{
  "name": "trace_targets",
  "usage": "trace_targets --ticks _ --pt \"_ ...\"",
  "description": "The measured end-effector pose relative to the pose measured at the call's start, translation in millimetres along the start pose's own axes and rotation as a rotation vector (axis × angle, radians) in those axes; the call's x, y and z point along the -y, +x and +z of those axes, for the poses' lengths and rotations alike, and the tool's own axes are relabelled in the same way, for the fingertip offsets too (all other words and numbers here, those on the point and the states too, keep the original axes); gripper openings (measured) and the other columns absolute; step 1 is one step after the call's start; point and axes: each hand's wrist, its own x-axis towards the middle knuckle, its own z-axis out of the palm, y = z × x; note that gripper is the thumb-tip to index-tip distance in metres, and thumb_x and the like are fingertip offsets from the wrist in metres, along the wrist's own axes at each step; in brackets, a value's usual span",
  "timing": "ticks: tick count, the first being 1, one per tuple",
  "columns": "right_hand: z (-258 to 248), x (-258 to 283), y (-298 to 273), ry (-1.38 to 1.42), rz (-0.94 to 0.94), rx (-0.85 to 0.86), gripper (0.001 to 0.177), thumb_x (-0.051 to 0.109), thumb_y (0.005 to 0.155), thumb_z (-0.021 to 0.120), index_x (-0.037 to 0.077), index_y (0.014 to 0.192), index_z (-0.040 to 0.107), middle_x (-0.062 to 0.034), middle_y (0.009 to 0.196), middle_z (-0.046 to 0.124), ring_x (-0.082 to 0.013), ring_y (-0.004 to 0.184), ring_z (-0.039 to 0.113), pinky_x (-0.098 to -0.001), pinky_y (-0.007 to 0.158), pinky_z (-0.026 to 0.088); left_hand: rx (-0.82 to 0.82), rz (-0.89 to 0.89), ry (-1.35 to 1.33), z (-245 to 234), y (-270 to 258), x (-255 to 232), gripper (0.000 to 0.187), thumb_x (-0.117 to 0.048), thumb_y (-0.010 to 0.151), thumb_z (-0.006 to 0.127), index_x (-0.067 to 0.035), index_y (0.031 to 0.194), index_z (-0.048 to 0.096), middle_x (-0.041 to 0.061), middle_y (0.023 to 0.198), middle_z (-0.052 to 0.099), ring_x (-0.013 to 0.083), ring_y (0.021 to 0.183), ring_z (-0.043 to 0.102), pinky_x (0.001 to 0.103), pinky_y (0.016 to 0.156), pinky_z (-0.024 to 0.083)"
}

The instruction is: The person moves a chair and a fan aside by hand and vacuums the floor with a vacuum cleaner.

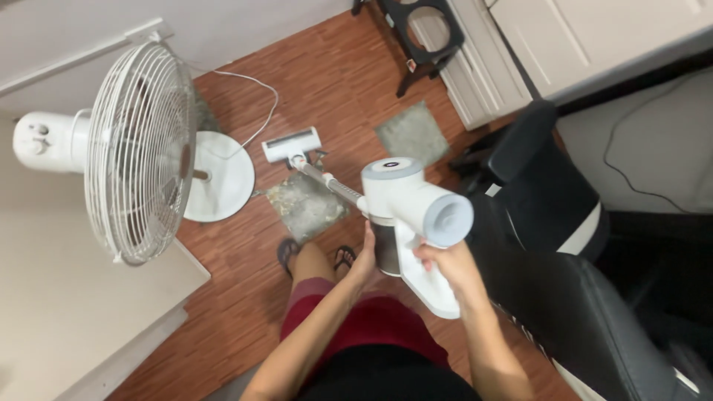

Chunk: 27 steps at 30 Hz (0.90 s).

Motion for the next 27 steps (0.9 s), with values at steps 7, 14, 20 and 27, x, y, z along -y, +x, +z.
trace_targets --ticks 7,14,20,27 --pt "46 12 54 0.029 -0.097 -0.045 0.013 -0.008 0.072 0.07 -0.001 0.081 0.063 -0.006 0.066 0.061 -0.014 0.052 0.055 -0.0288 0.048 0.044 0.095 0.141 0.04 -59 59 -63 0.082 -0.071 0.094 0.032 -0.036 0.162 0.004 0.007 0.17 0.014 0.0332 0.154 0.023 0.057 0.117 0.034" --pt "149 26 172 -0.436 0.04 0.223 0.035 -0.001 0.066 0.08 -0.002 0.099 0.068 -0.0096 0.08 0.07 -0.0176 0.063 0.063 -0.0346 0.055 0.053 -0.177 0.078 -0.378 -104 64 -182 0.071 -0.065 0.096 0.026 -0.021 0.15 0.041 0.004 0.153 0.045 0.0304 0.138 0.044 0.058 0.109 0.038" --pt "224 21 208 -0.309 -0.374 0.419 0.045 0.004 0.076 0.077 -0.001 0.12 0.069 -0.0121 0.114 0.076 -0.021 0.111 0.07 -0.0333 0.095 0.055 -0.2 0.053 -0.583 -158 70 -247 0.064 -0.059 0.1 0.028 -0.014 0.134 0.058 0.007 0.124 0.066 0.0282 0.113 0.064 0.051 0.097 0.053" --pt "257 89 149 -0.442 -0.038 0.389 0.04 0.013 0.076 0.085 0.002 0.112 0.072 -0.01 0.097 0.078 -0.0171 0.089 0.073 -0.0339 0.077 0.059 0.0 -0.088 -0.463 -155 34 -243 0.086 -0.073 0.094 0.017 -0.009 0.139 0.053 0.016 0.123 0.064 0.0341 0.108 0.062 0.051 0.089 0.054"
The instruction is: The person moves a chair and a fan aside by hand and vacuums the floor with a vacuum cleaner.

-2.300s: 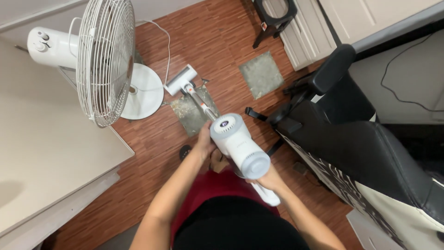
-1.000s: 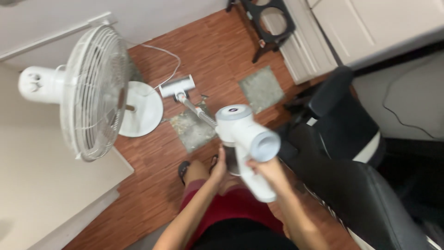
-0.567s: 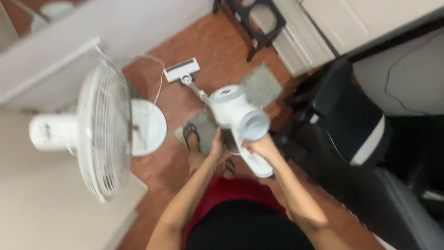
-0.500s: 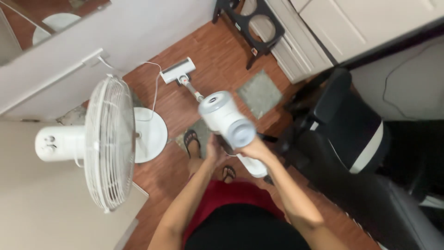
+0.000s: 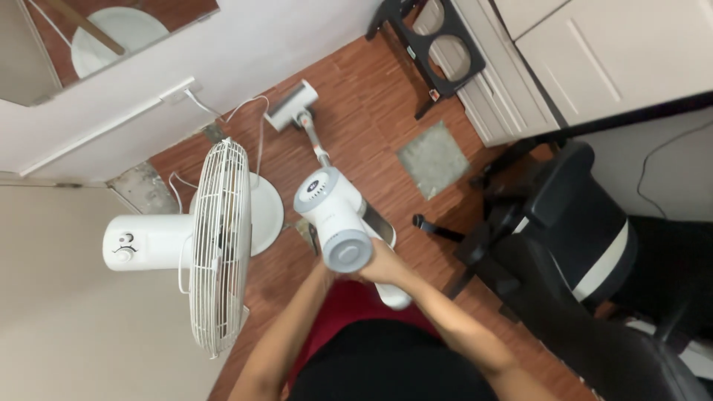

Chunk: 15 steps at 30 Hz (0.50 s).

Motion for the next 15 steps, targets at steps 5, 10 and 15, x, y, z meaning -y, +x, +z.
trace_targets --ticks 5,10,15 --pt "-46 12 -47 0.088 0.043 -0.125 0.034 0.017 0.074 0.085 0.002 0.103 0.074 -0.0071 0.083 0.077 -0.0135 0.069 0.071 -0.0307 0.057 0.057 0.17 -0.286 0.334 23 -14 14 0.103 -0.083 0.089 0.01 -0.005 0.143 0.049 0.023 0.122 0.063 0.0384 0.105 0.06 0.052 0.084 0.055" --pt "-104 17 -94 0.427 0.113 -0.428 0.017 -0.002 0.073 0.074 -0.002 0.087 0.065 -0.0067 0.066 0.062 -0.015 0.053 0.058 -0.0291 0.05 0.046 -0.152 -0.214 0.882 74 31 38 0.096 -0.077 0.096 0.013 -0.006 0.158 0.033 0.025 0.152 0.049 0.037 0.129 0.057 0.046 0.103 0.049" --pt "-130 11 -92 0.588 0.094 -0.5 0.017 -0.006 0.072 0.07 -0.002 0.085 0.059 -0.0073 0.064 0.059 -0.016 0.05 0.056 -0.0295 0.048 0.043 -0.051 -0.158 0.743 102 51 40 0.083 -0.065 0.101 0.024 -0.007 0.161 0.026 0.017 0.16 0.037 0.0315 0.138 0.046 0.049 0.114 0.043"
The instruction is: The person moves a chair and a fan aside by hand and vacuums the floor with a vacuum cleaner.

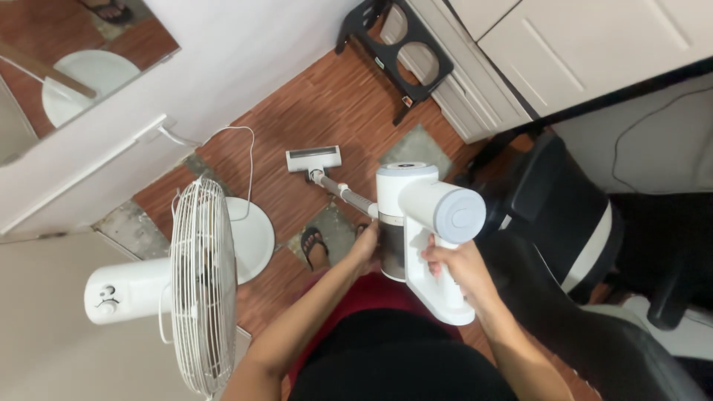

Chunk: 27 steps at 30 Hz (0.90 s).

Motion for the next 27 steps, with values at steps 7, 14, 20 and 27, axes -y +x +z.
trace_targets --ticks 7,14,20,27 --pt "28 -25 71 -0.587 -0.266 0.286 0.041 0.012 0.07 0.085 -0.004 0.104 0.067 -0.0151 0.092 0.072 -0.025 0.083 0.068 -0.0358 0.072 0.053 -0.034 0.228 -0.598 -24 23 -49 0.067 -0.053 0.101 0.035 -0.003 0.142 0.052 0.019 0.14 0.059 0.0333 0.125 0.058 0.049 0.106 0.046" --pt "80 -24 86 -0.894 -0.293 0.782 0.036 0.011 0.073 0.079 0.004 0.107 0.074 -0.0184 0.103 0.078 -0.0284 0.101 0.074 -0.0353 0.089 0.055 -0.155 0.522 -0.73 -35 -35 -31 0.072 -0.058 0.101 0.035 -0.001 0.141 0.052 0.02 0.138 0.059 0.0334 0.124 0.058 0.048 0.105 0.046" --pt "78 12 100 -1.012 -0.279 1.055 0.028 0.012 0.072 0.077 0.003 0.099 0.075 -0.0161 0.093 0.079 -0.027 0.089 0.078 -0.0361 0.082 0.058 -0.13 0.5 -0.676 -21 -50 -10 0.076 -0.062 0.101 0.034 0.001 0.14 0.052 0.021 0.137 0.059 0.0336 0.123 0.058 0.048 0.105 0.046" --pt "105 17 98 -1.17 -0.29 1.111 0.04 0.022 0.064 0.086 0.006 0.099 0.075 -0.0145 0.09 0.077 -0.0271 0.086 0.075 -0.0374 0.079 0.057 -0.228 0.545 -0.73 -42 -85 -3 0.081 -0.066 0.101 0.033 0.003 0.139 0.052 0.022 0.135 0.059 0.0337 0.121 0.058 0.047 0.105 0.046"
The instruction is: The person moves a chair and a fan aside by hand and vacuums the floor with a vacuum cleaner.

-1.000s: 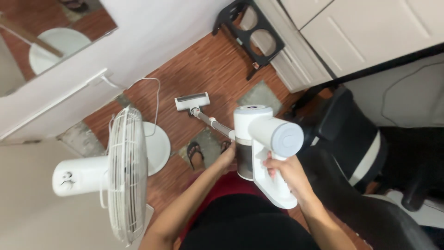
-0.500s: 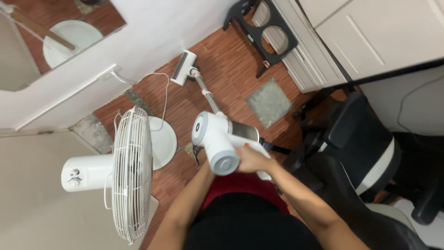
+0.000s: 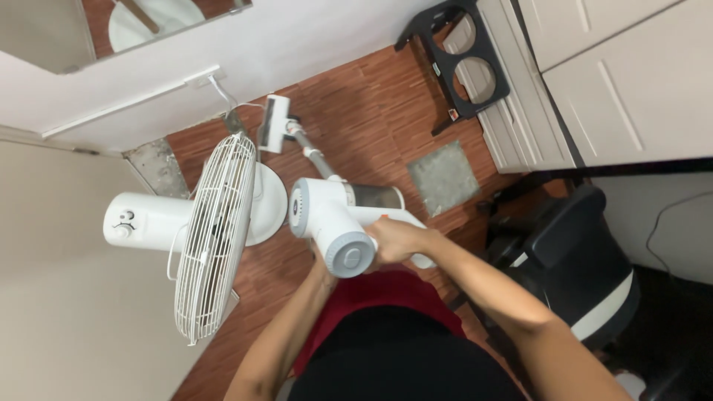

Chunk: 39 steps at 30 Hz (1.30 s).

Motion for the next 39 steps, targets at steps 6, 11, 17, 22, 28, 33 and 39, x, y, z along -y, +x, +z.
trace_targets --ticks 6,11,17,22,28,33,39 --pt "52 -34 4 0.183 -0.098 -0.263 0.044 0.011 0.056 0.086 0.004 0.097 0.074 -0.0127 0.089 0.077 -0.0259 0.085 0.074 -0.0372 0.076 0.057 -0.094 0.004 0.08 -20 10 0 0.085 -0.07 0.101 0.033 0.004 0.138 0.051 0.024 0.134 0.059 0.0338 0.12 0.058 0.047 0.105 0.045" --pt "74 -49 -35 0.71 0.297 -0.446 0.023 0.003 0.066 0.083 0.004 0.084 0.068 -0.01 0.068 0.064 -0.0168 0.055 0.058 -0.0349 0.049 0.045 -0.203 -0.143 0.437 -36 43 24 0.089 -0.073 0.101 0.032 0.006 0.137 0.051 0.024 0.133 0.059 0.0339 0.119 0.058 0.046 0.104 0.045" --pt "64 -63 -52 1.047 0.186 -0.629 0.015 -0.007 0.07 0.07 0.001 0.079 0.062 -0.0038 0.062 0.062 -0.0138 0.047 0.056 -0.0288 0.044 0.042 -0.129 -0.213 0.667 -51 76 26 0.09 -0.073 0.1 0.033 0.006 0.139 0.05 0.024 0.135 0.059 0.0326 0.123 0.058 0.045 0.108 0.041" --pt "67 -80 -1 0.671 0.27 -0.551 0.015 -0.006 0.073 0.072 0.0 0.084 0.064 -0.0062 0.065 0.064 -0.0145 0.051 0.062 -0.0304 0.044 0.048 -0.224 -0.075 0.559 -76 99 26 0.08 -0.066 0.096 0.038 -0.002 0.142 0.05 0.015 0.139 0.059 0.022 0.125 0.052 0.044 0.103 0.035" --pt "106 -73 34 0.876 0.119 -0.499 0.028 -0.008 0.068 0.08 0.004 0.09 0.066 -0.0042 0.07 0.067 -0.0139 0.054 0.061 -0.0307 0.046 0.047 -0.042 0.107 0.357 -123 109 4 0.068 -0.058 0.121 0.044 0.007 0.131 0.057 0.021 0.113 0.057 0.0387 0.09 0.044 0.057 0.073 0.019" --pt "122 -40 36 1.124 0.078 -0.622 0.022 -0.002 0.075 0.083 0.003 0.088 0.065 -0.0043 0.072 0.065 -0.013 0.059 0.061 -0.0294 0.054 0.047 -0.236 0.185 0.431 -97 80 -1 0.069 -0.059 0.104 0.027 -0.006 0.138 0.054 0.011 0.13 0.064 0.0245 0.118 0.061 0.038 0.103 0.047" --pt "129 -9 32 1.328 0.103 -0.691 0.017 0.006 0.08 0.08 0.004 0.088 0.066 -0.0022 0.069 0.061 -0.0116 0.056 0.056 -0.0287 0.055 0.047 -0.205 0.249 0.684 -89 57 -16 0.074 -0.058 0.105 0.026 0.002 0.135 0.057 0.022 0.129 0.066 0.0334 0.116 0.064 0.041 0.103 0.048"
